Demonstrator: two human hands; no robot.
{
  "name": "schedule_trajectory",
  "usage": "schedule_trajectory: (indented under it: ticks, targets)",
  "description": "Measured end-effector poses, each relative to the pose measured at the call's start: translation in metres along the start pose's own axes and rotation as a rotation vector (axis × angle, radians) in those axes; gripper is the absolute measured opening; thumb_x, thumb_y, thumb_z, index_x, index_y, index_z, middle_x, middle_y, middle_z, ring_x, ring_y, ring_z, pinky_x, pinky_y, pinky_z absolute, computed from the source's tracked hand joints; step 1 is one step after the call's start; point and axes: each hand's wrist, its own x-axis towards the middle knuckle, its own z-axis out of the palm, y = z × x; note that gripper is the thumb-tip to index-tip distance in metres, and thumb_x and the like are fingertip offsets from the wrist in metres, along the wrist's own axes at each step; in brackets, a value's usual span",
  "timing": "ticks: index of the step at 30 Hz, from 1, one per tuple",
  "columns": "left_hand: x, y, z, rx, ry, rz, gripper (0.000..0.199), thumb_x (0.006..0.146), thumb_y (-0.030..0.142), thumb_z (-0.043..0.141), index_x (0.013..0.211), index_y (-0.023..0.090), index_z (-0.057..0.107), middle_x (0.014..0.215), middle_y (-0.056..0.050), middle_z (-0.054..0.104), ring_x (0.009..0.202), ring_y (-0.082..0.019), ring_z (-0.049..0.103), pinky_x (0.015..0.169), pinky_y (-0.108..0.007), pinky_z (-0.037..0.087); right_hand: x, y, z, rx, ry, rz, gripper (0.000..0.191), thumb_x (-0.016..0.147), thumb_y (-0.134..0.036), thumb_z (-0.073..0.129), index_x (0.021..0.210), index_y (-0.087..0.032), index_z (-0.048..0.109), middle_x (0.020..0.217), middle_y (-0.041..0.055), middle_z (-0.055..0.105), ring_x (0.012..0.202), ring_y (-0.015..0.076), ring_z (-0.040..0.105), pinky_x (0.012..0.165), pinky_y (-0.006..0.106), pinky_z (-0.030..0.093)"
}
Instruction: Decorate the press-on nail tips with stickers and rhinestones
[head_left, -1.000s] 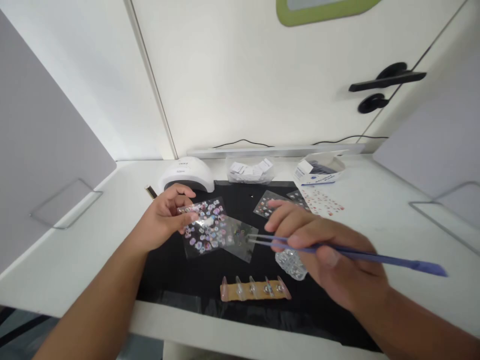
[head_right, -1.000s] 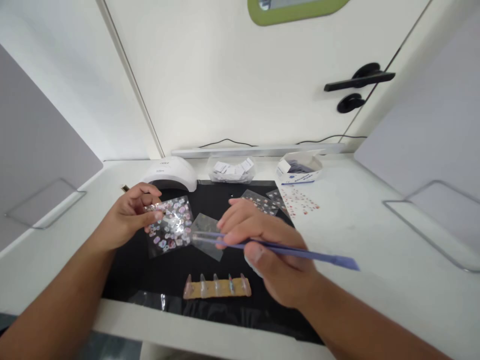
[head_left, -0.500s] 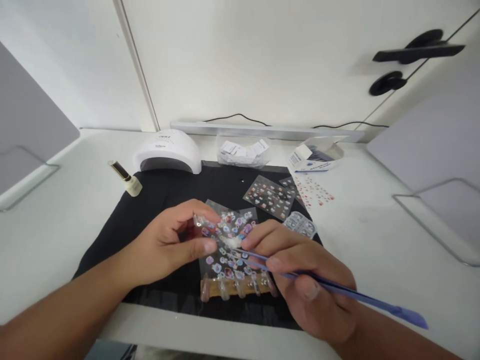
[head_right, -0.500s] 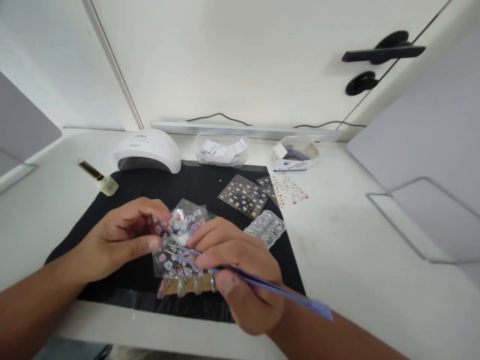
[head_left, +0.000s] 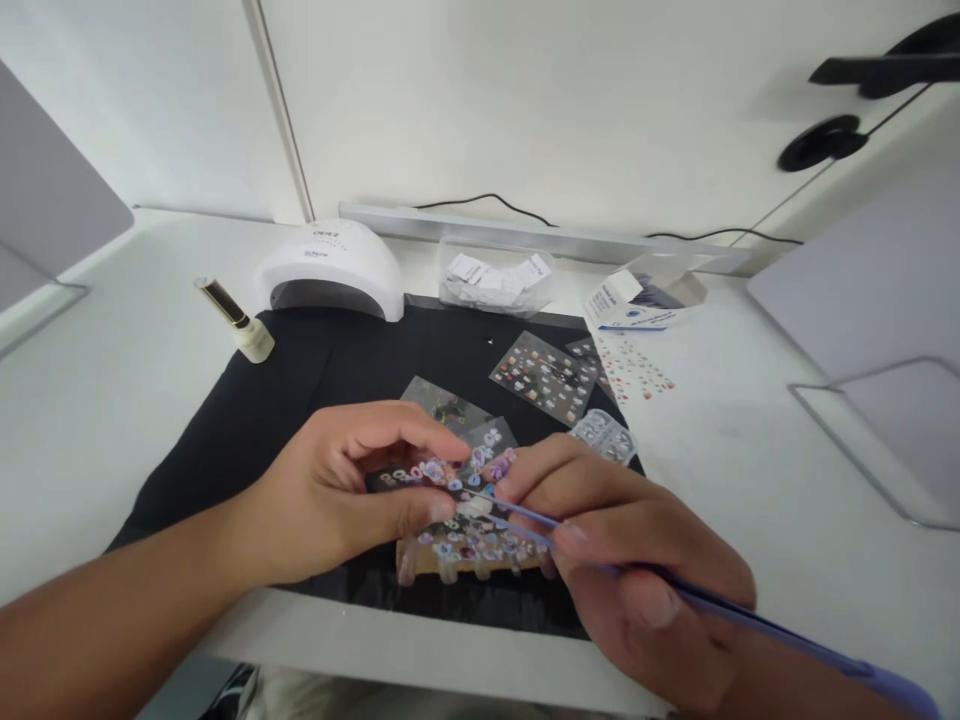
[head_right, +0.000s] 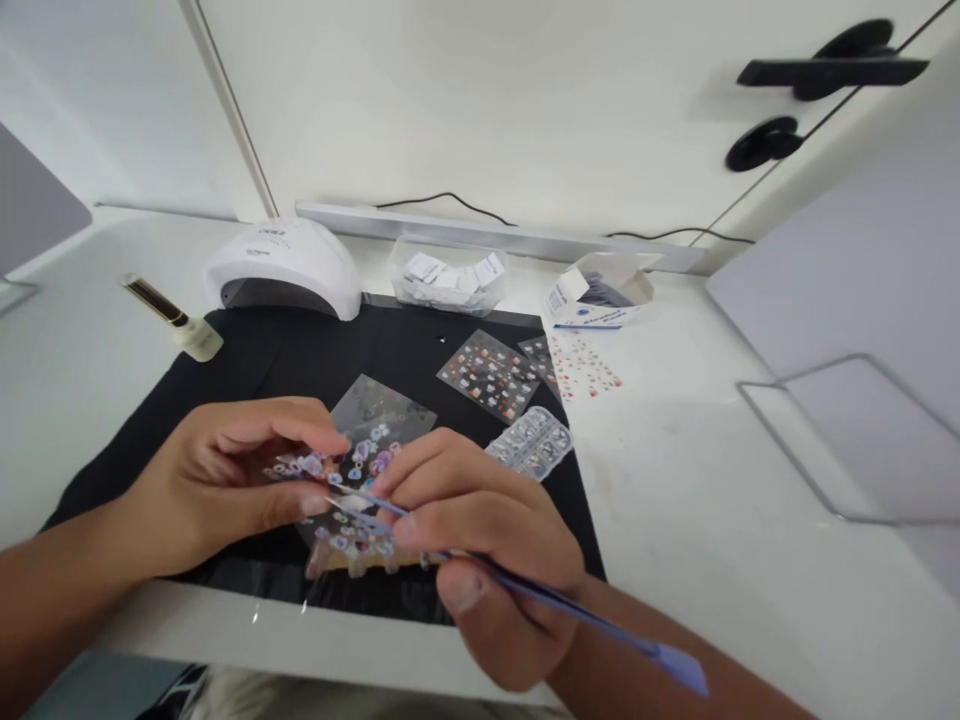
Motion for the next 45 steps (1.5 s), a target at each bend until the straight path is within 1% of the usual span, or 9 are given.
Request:
schedule_trajectory:
  ticks: [3,7,11,18,23,32,36,40,45]
  targets:
    - [-0.001,0.003,-0.002,0.063,-0.037,0.013,0.038,0.071,0.002,0.080,0.100,0.027,0.080,0.085,0.002,0.073,0.075,-0.009,0.067,0.068,-0.014,0.056,-0.002,-0.001,-0.001,-0.041,0.029,-0.014,0.028,0.097,-0.034,0.051,0.111,-0.026,0.075,0.077,0.0072,0.072,0.075,0.0256,0.069,0.071,0.046,0.058]
    - [-0.003,0.006,-0.006,0.208,-0.071,0.052,0.029,0.079,0.010,0.076,0.103,0.026,0.079,0.081,-0.001,0.070,0.070,-0.013,0.066,0.060,-0.021,0.056,-0.003,-0.004,-0.003,-0.060,0.021,0.021,0.028,0.097,-0.035,0.051,0.112,-0.028,0.075,0.078,0.0072,0.073,0.074,0.0261,0.069,0.069,0.047,0.059]
    - [-0.003,0.008,-0.008,0.331,-0.102,0.107,0.026,0.084,0.013,0.072,0.105,0.027,0.078,0.084,-0.002,0.071,0.069,-0.015,0.066,0.058,-0.024,0.054,-0.001,-0.007,-0.005,0.031,-0.015,0.044,0.029,0.096,-0.030,0.052,0.113,-0.023,0.075,0.081,0.0098,0.071,0.076,0.0264,0.069,0.069,0.047,0.059]
    - [-0.005,0.008,-0.012,0.439,-0.098,0.200,0.027,0.088,0.013,0.070,0.109,0.030,0.073,0.092,0.001,0.071,0.080,-0.012,0.066,0.069,-0.020,0.053,0.000,-0.010,-0.005,0.044,-0.036,0.048,0.030,0.097,-0.029,0.052,0.114,-0.021,0.075,0.083,0.0096,0.071,0.081,0.0256,0.069,0.075,0.045,0.058]
    - [-0.006,0.006,-0.010,0.452,-0.057,0.234,0.025,0.089,0.013,0.070,0.109,0.028,0.072,0.093,0.001,0.070,0.080,-0.012,0.065,0.067,-0.020,0.051,0.000,-0.012,-0.002,0.025,-0.044,0.063,0.030,0.097,-0.029,0.052,0.115,-0.021,0.074,0.081,0.0084,0.071,0.078,0.0242,0.069,0.078,0.045,0.057]
    - [-0.003,0.005,-0.008,0.632,-0.075,0.336,0.017,0.092,0.016,0.068,0.109,0.019,0.068,0.088,-0.002,0.069,0.076,-0.011,0.065,0.068,-0.019,0.053,0.004,-0.010,0.000,0.043,-0.005,0.038,0.027,0.097,-0.024,0.051,0.110,-0.016,0.074,0.082,0.0091,0.068,0.082,0.0244,0.068,0.073,0.044,0.057]
    - [-0.003,0.006,-0.009,0.723,-0.117,0.409,0.019,0.093,0.010,0.065,0.111,0.011,0.067,0.091,-0.005,0.067,0.078,-0.010,0.064,0.069,-0.017,0.053,0.007,-0.008,0.002,0.095,-0.010,-0.002,0.026,0.095,-0.018,0.051,0.105,-0.010,0.074,0.083,0.0102,0.067,0.082,0.0228,0.066,0.071,0.041,0.055]
    - [-0.004,0.006,-0.009,0.727,-0.144,0.434,0.017,0.091,0.003,0.063,0.107,0.006,0.067,0.093,-0.005,0.064,0.082,-0.007,0.063,0.075,-0.012,0.052,0.008,-0.006,0.002,0.122,-0.016,0.026,0.027,0.094,-0.016,0.051,0.107,-0.010,0.073,0.086,0.0106,0.067,0.082,0.0225,0.065,0.071,0.041,0.054]
    - [-0.003,0.007,-0.009,0.684,-0.175,0.400,0.016,0.092,0.003,0.063,0.107,0.006,0.067,0.094,-0.005,0.064,0.082,-0.006,0.062,0.073,-0.011,0.050,0.003,-0.005,0.000,0.114,-0.024,0.051,0.028,0.094,-0.017,0.051,0.109,-0.011,0.074,0.085,0.0103,0.065,0.080,0.0228,0.064,0.070,0.043,0.055]
